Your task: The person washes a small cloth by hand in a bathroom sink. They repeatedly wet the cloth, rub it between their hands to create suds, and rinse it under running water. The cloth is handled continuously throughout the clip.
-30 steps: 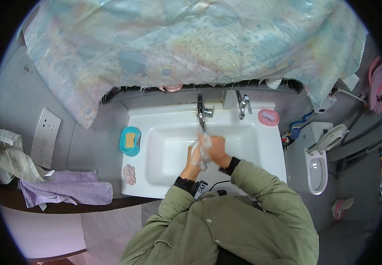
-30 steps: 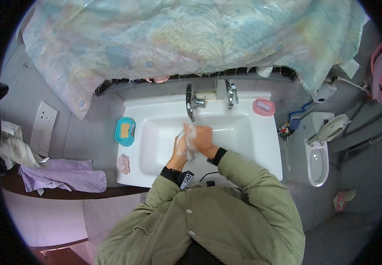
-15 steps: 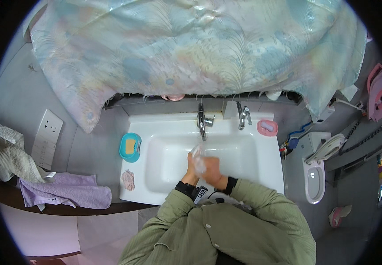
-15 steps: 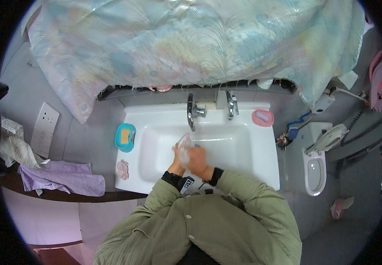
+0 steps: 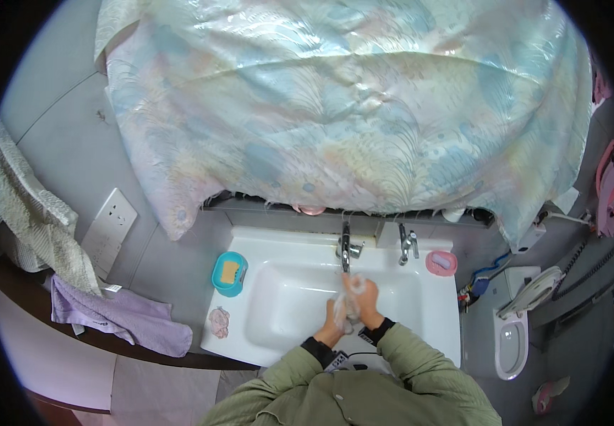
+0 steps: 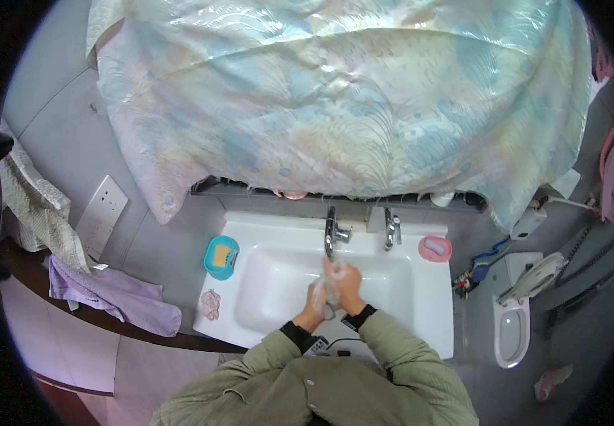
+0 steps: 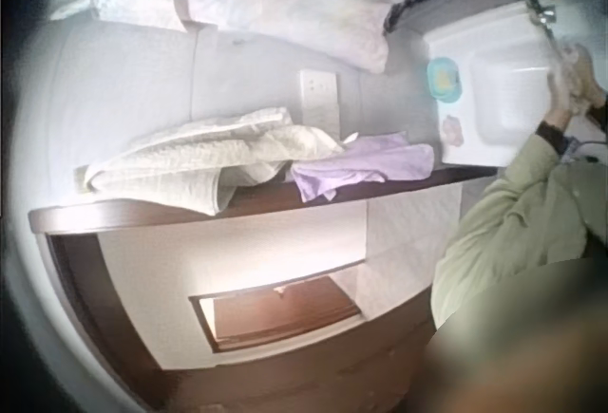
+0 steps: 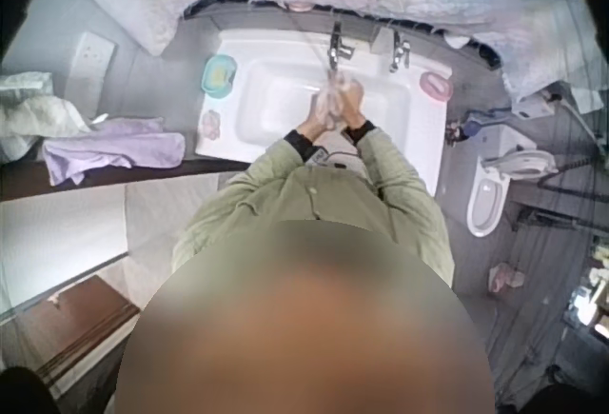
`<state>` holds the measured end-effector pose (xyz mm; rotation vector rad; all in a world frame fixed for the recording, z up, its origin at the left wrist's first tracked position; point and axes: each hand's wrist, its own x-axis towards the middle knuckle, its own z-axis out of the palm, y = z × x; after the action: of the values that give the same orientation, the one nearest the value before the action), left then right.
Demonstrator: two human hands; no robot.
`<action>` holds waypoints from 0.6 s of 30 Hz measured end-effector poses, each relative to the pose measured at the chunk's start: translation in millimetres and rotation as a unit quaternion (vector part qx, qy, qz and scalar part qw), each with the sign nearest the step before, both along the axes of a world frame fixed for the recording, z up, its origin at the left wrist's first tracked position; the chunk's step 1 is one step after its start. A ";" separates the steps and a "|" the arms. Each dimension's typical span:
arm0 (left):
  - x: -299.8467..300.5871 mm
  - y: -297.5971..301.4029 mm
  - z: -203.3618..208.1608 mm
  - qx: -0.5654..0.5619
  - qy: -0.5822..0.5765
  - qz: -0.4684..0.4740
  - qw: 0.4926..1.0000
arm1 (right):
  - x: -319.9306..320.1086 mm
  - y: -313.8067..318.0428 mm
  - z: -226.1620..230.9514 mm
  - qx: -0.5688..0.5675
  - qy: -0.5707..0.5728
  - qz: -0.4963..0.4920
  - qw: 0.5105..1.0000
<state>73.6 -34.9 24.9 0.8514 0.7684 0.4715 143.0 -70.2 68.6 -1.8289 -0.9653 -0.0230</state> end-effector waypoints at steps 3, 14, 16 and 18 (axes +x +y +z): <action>-1.9 3.3 -4.6 0.175 -0.023 0.034 0.984 | 0.5 0.9 -11.6 -0.036 -0.016 -0.024 0.999; -4.7 2.5 22.7 0.188 -0.017 0.064 0.980 | 1.9 1.3 -27.3 0.052 0.021 -0.017 0.998; -6.7 1.7 22.5 0.304 0.004 0.088 0.949 | -7.0 -1.4 -24.2 0.093 -0.085 0.057 0.990; -8.2 1.5 20.8 0.283 -0.048 0.063 0.956 | -15.7 -3.6 -22.6 0.027 -0.026 0.001 0.999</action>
<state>65.4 -33.5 45.7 1.3041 0.6041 0.8651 127.3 -73.8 46.0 -1.7854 -0.9940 -0.0949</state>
